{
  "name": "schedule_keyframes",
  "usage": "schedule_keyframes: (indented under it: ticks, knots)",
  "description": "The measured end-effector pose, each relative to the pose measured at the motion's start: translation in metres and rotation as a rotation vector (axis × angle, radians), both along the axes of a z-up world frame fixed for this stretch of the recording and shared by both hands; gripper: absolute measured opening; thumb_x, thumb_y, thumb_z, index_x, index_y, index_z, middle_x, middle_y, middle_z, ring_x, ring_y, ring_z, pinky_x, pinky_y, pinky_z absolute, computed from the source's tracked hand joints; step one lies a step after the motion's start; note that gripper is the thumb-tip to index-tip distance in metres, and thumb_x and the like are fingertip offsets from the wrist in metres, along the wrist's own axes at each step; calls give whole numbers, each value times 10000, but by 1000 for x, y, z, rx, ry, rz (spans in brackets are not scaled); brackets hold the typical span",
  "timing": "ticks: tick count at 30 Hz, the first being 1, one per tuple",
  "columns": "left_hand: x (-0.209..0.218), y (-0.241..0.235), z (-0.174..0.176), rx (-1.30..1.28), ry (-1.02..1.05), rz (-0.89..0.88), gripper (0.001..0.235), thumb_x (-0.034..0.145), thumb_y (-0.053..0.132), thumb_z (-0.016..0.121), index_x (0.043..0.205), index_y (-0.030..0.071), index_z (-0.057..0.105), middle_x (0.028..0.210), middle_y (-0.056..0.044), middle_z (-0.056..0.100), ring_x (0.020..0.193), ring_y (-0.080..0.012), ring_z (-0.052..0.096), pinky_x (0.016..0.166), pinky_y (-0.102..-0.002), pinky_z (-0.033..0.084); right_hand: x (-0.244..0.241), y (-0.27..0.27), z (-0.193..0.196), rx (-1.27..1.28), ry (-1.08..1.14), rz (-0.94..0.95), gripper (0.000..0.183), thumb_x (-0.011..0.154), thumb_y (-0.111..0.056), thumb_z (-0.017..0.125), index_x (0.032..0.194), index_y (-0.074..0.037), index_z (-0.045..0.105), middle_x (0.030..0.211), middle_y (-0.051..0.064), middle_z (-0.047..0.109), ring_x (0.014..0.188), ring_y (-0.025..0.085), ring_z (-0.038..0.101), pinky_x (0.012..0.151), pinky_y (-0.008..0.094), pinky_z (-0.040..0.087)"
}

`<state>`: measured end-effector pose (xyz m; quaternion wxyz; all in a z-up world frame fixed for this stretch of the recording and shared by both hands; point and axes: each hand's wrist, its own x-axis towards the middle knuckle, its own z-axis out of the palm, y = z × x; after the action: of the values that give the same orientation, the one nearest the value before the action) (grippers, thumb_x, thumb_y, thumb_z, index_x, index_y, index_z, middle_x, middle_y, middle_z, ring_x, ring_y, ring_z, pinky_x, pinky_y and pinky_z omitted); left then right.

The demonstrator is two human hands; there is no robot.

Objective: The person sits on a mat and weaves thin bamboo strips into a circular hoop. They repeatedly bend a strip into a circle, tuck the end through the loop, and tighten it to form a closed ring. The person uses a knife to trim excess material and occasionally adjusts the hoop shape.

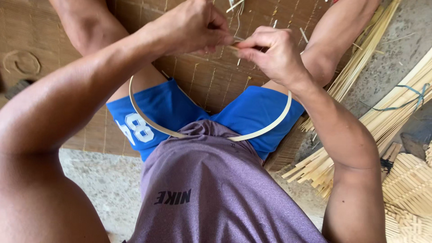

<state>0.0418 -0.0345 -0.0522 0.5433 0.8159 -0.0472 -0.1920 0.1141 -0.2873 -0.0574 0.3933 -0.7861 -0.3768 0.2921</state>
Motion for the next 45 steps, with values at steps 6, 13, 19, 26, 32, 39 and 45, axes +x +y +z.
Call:
schedule_keyframes:
  ticks: [6,13,19,26,32,39,45]
  knots:
    - [2,-8,-25,-58,195,-54,212,981,278,742,999,67,743,822,-35,729,708,-99,688,611,-244,565,-3,11,28,20,132,-55,298,885,-5,812,1127,25,642,984,86,714,812,100,700,684,226,585]
    - [4,-10,-54,-290,245,-92,227,983,279,735,1019,56,710,869,-35,735,775,-107,720,665,-257,593,5,-20,18,109,191,162,214,1075,119,657,1270,55,718,1163,120,705,929,118,721,806,194,597]
    - [2,-9,-54,-319,257,-102,220,990,277,732,1024,60,714,860,-57,730,764,-146,718,653,-285,588,7,-26,5,61,306,39,194,1062,87,740,1247,27,745,1129,98,711,843,90,702,678,180,536]
    - [4,-8,-55,-310,240,-103,212,998,274,729,1031,65,717,850,-84,724,751,-191,716,639,-317,581,1,-24,10,80,311,13,178,1054,82,774,1223,34,749,1111,119,726,824,86,705,613,170,532]
    - [-2,-16,-38,-233,179,-67,206,1005,272,725,1036,69,721,841,-106,719,740,-230,714,627,-344,576,1,-25,9,137,266,64,148,1056,123,753,1188,55,746,1100,132,728,866,110,713,691,184,569]
    - [-67,-33,36,545,-441,-167,271,1054,195,585,1219,-19,609,836,-158,682,749,-326,683,625,-445,557,-1,-20,41,205,220,168,161,920,78,742,1079,50,738,1106,137,742,959,177,703,814,277,575]
    - [-93,-44,72,391,-609,-39,267,914,89,610,1147,-39,637,1077,-187,701,886,-314,683,800,-409,572,57,15,-39,-53,243,-362,317,1101,-301,643,1046,-5,742,904,80,761,701,75,679,569,240,549]
